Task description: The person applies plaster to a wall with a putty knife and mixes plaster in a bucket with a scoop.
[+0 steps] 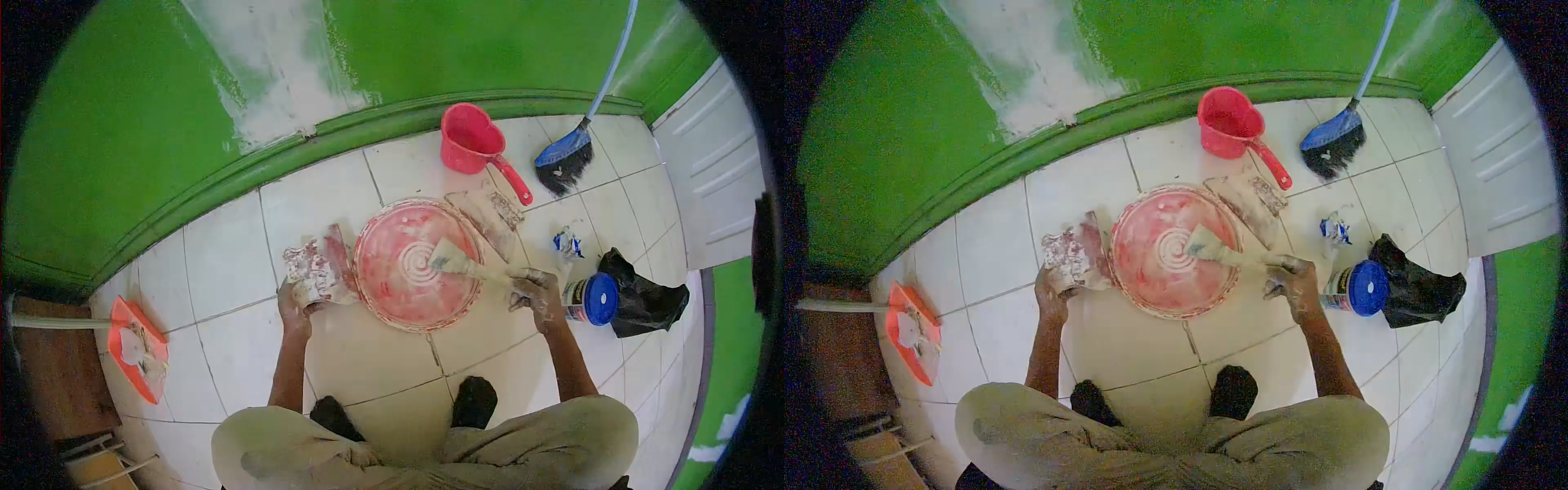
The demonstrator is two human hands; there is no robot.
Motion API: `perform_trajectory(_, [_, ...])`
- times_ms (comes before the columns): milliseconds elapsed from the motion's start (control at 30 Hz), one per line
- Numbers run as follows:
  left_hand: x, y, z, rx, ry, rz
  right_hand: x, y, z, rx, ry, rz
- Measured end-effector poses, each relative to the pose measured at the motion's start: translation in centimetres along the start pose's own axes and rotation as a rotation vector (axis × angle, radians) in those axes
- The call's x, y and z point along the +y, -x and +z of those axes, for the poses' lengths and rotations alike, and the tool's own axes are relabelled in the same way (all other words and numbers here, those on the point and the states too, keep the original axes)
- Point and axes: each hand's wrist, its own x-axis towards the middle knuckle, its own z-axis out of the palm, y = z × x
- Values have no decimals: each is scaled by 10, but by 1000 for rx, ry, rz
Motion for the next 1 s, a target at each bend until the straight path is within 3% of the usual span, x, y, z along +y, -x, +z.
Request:
perform_trajectory(67, [-10, -10, -15, 15, 17, 1, -2, 0, 0, -9, 50, -10])
perform_trajectory(133, [-22, -23, -33, 34, 35, 1, -9, 0, 2, -101, 661, -92])
perform_trajectory(167, [-27, -30, -42, -9, 70, -15, -13, 1, 7, -97, 657, -90])
perform_trajectory(233, [-24, -26, -39, -53, 102, -34, -23, 6, 17, -208, 1208, -343])
perform_trajectory(267, [-24, -21, -36, -15, 60, -2, -13, 3, 13, -206, 1206, -344])
perform_trajectory(333, [-21, -17, -31, 25, 20, 35, 1, -4, 12, -232, 1232, -695])
perform_trajectory(367, [-20, -17, -32, -1, 90, -4, 4, -7, 6, -234, 1229, -699])
perform_trajectory(433, [-6, -12, -25, -23, 155, -35, -25, 0, 12, -242, 579, 14])
perform_trajectory(700, [9, -9, -27, 144, 141, 5, 2, -6, 3, -234, 632, -142])
perform_trajectory(767, [10, -6, -23, 151, 123, 26, -10, 4, 20, -130, 700, -255])
perform_trajectory(867, [10, -6, -31, 290, 47, 83, -20, 4, 25, -123, 792, -161])
perform_trajectory(900, [12, -6, -43, 307, -214, 113, -16, 3, 24, -113, 793, -155])
perform_trajectory(933, [16, -6, -56, 319, -476, 145, -8, -1, 23, -93, 854, -311])
perform_trajectory(967, [13, -15, -81, 425, -822, 313, -1, -3, 22, -74, 913, -469])
perform_trajectory(1000, [9, -24, -98, 526, -1167, 488, 1, -4, 22, -66, 914, -463])
